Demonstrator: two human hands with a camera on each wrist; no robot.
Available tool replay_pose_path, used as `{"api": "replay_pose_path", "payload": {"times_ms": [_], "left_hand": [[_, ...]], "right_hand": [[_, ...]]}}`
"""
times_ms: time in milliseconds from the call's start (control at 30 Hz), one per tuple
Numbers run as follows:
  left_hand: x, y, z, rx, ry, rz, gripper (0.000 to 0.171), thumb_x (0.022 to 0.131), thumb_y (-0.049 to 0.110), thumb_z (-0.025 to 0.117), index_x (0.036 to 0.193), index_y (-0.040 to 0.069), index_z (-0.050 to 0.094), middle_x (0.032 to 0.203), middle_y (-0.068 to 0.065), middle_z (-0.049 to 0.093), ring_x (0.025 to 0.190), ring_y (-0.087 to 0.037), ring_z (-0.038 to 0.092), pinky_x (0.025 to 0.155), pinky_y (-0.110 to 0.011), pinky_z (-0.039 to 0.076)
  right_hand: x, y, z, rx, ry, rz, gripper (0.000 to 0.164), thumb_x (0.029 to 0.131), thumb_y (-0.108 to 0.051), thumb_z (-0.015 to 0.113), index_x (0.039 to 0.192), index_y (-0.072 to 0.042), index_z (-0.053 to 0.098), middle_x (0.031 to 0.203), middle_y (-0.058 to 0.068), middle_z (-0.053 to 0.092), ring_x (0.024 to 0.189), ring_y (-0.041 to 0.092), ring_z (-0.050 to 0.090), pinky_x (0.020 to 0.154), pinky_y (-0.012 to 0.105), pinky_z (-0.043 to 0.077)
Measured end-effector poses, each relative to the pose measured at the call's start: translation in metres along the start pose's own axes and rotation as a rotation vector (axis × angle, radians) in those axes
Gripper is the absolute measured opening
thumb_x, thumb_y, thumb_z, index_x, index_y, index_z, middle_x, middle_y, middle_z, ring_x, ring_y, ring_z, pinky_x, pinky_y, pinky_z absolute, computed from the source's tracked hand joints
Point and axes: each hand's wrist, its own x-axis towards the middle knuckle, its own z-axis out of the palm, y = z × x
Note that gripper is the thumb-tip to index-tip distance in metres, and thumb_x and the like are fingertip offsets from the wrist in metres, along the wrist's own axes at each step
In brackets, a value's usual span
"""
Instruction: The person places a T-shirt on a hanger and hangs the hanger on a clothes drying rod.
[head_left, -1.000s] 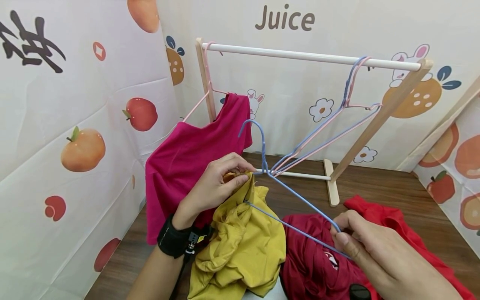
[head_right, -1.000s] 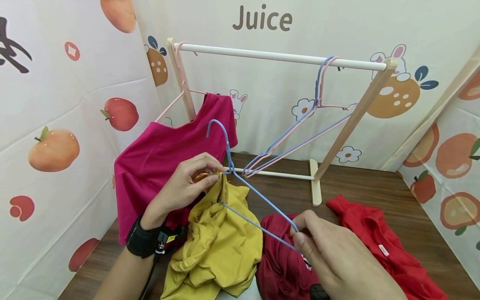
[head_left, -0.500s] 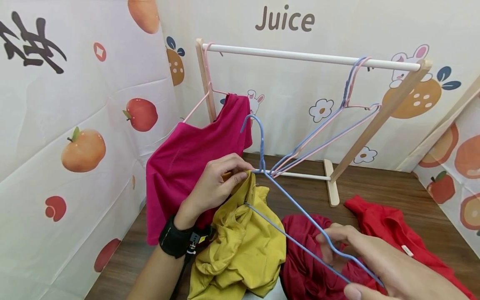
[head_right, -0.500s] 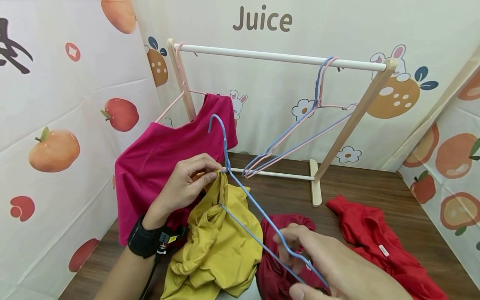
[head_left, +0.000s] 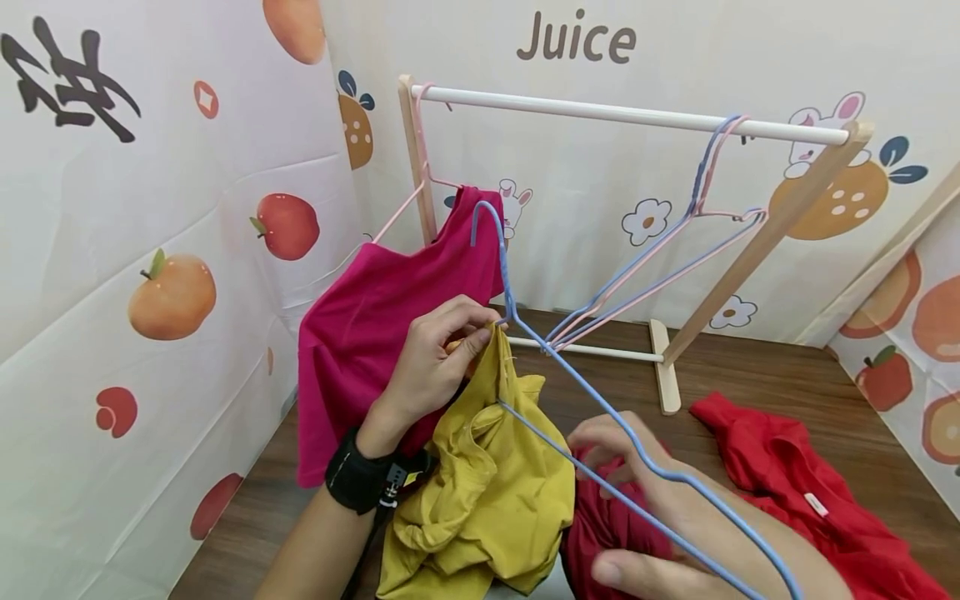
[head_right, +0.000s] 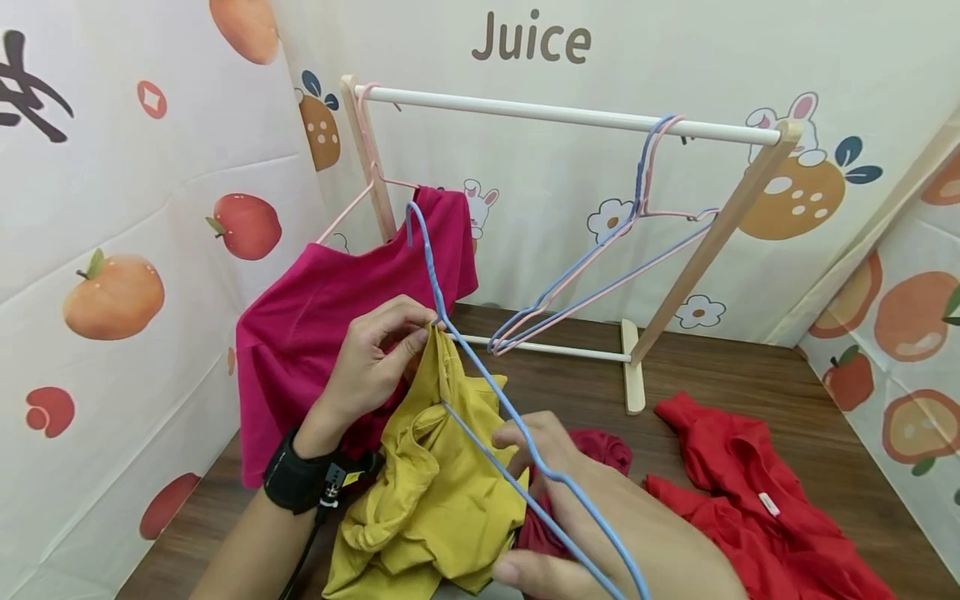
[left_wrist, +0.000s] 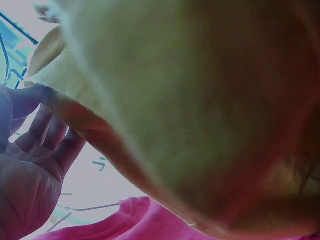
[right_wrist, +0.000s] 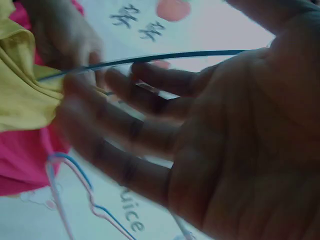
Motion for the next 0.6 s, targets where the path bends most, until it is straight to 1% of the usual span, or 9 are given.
{"api": "replay_pose_path", "payload": {"times_ms": [33,100,167,233,267,367,500,533,600], "left_hand": [[0.0,0.0,0.0,-0.002,0.004,0.003,0.012,0.097,-0.002,0.065,0.105,0.0,0.072,0.101,-0.008,0.07,0.086,-0.014,0.067,0.075,-0.024,0.06],[0.0,0.001,0.001,-0.006,0.011,0.01,0.012,0.097,-0.002,0.065,0.105,0.0,0.072,0.101,-0.008,0.07,0.087,-0.014,0.068,0.077,-0.025,0.061],[0.0,0.002,0.001,-0.01,0.017,0.017,0.011,0.097,-0.002,0.064,0.105,-0.001,0.072,0.1,-0.008,0.07,0.088,-0.014,0.068,0.078,-0.026,0.061],[0.0,0.002,0.001,-0.009,0.021,0.021,0.012,0.097,-0.002,0.063,0.105,-0.001,0.072,0.1,-0.008,0.07,0.089,-0.013,0.068,0.078,-0.027,0.061],[0.0,0.003,0.001,-0.01,0.023,0.022,0.012,0.098,-0.002,0.063,0.105,-0.001,0.072,0.1,-0.008,0.07,0.089,-0.014,0.068,0.078,-0.027,0.061],[0.0,0.003,0.001,-0.01,0.026,0.024,0.012,0.098,-0.003,0.062,0.105,0.0,0.071,0.101,-0.009,0.07,0.089,-0.014,0.068,0.079,-0.028,0.061],[0.0,0.004,0.001,-0.014,0.029,0.023,0.012,0.097,-0.003,0.063,0.106,-0.001,0.071,0.101,-0.01,0.07,0.088,-0.016,0.069,0.078,-0.029,0.062],[0.0,0.004,0.001,-0.016,0.029,0.022,0.012,0.097,-0.003,0.063,0.106,-0.001,0.071,0.101,-0.01,0.07,0.088,-0.016,0.069,0.079,-0.029,0.062],[0.0,0.004,0.001,-0.021,0.031,0.022,0.012,0.097,-0.004,0.062,0.105,-0.003,0.071,0.101,-0.01,0.07,0.089,-0.016,0.069,0.079,-0.029,0.062]], "right_hand": [[0.005,-0.007,0.002,-0.066,-0.01,0.076,0.075,0.093,-0.034,0.073,0.151,-0.007,0.034,0.148,-0.001,0.039,0.122,0.006,0.054,0.092,0.024,0.052],[0.013,-0.014,0.009,-0.152,-0.071,0.202,0.066,0.094,-0.036,0.073,0.148,-0.021,0.038,0.143,-0.013,0.043,0.118,-0.001,0.055,0.093,0.023,0.051],[0.02,-0.015,0.017,-0.193,-0.129,0.254,0.058,0.098,-0.044,0.067,0.146,-0.024,0.041,0.141,-0.016,0.047,0.119,0.0,0.057,0.093,0.027,0.054],[0.025,-0.015,0.024,-0.187,-0.207,0.305,0.054,0.101,-0.05,0.059,0.147,-0.026,0.043,0.143,-0.017,0.048,0.123,0.001,0.056,0.095,0.031,0.055],[0.028,-0.014,0.028,-0.172,-0.238,0.31,0.054,0.102,-0.052,0.056,0.148,-0.025,0.043,0.143,-0.017,0.048,0.124,0.001,0.056,0.096,0.033,0.055],[0.036,-0.01,0.04,-0.138,-0.291,0.274,0.059,0.104,-0.053,0.05,0.153,-0.022,0.039,0.151,-0.013,0.046,0.131,0.005,0.054,0.102,0.035,0.053],[0.044,0.0,0.058,-0.123,-0.303,0.206,0.065,0.105,-0.05,0.048,0.157,-0.014,0.033,0.153,-0.004,0.046,0.133,0.011,0.055,0.104,0.038,0.052],[0.046,0.002,0.062,-0.121,-0.309,0.21,0.066,0.106,-0.05,0.048,0.157,-0.012,0.033,0.153,-0.003,0.047,0.133,0.012,0.055,0.105,0.039,0.052],[0.047,0.006,0.068,-0.135,-0.322,0.221,0.066,0.105,-0.05,0.048,0.156,-0.01,0.034,0.149,-0.001,0.053,0.129,0.012,0.059,0.102,0.038,0.053]]}}
